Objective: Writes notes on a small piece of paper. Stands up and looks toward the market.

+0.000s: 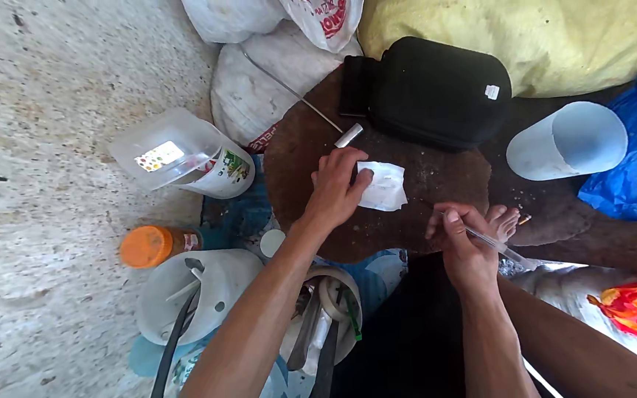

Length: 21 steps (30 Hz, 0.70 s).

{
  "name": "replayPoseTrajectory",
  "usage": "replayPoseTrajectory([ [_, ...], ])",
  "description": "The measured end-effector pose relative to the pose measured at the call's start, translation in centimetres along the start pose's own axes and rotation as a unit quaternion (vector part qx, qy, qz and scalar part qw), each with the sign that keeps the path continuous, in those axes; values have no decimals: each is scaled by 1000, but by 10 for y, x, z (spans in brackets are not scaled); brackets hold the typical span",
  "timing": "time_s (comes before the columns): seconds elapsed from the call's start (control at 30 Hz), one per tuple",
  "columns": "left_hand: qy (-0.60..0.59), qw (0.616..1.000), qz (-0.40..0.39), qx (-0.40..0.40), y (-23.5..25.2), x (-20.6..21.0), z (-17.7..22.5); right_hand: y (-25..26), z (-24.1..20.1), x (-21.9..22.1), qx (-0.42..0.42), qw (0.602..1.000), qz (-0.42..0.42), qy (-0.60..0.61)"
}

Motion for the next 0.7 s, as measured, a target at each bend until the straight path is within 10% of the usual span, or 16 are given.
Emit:
replayPoseTrajectory([
  [0.2, 206, 970, -126, 23, 31, 16, 8, -18, -2, -18, -4, 999, 39, 11],
  [0.43, 25, 993, -103, 57, 1, 31, 64, -25, -23, -33, -82, 994, 56, 41],
  [0.7, 124, 974, -107, 158, 3, 72, 52, -16, -51, -28, -68, 984, 6, -163],
])
Point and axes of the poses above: each hand's wrist, its own y-axis towards the middle knuckle, its own x-axis out of the palm, z = x × y, the point moved 1 cm from there along y, towards the middle knuckle, and after that the axes turned 3 degrees about -z, right-handed, at the moved point
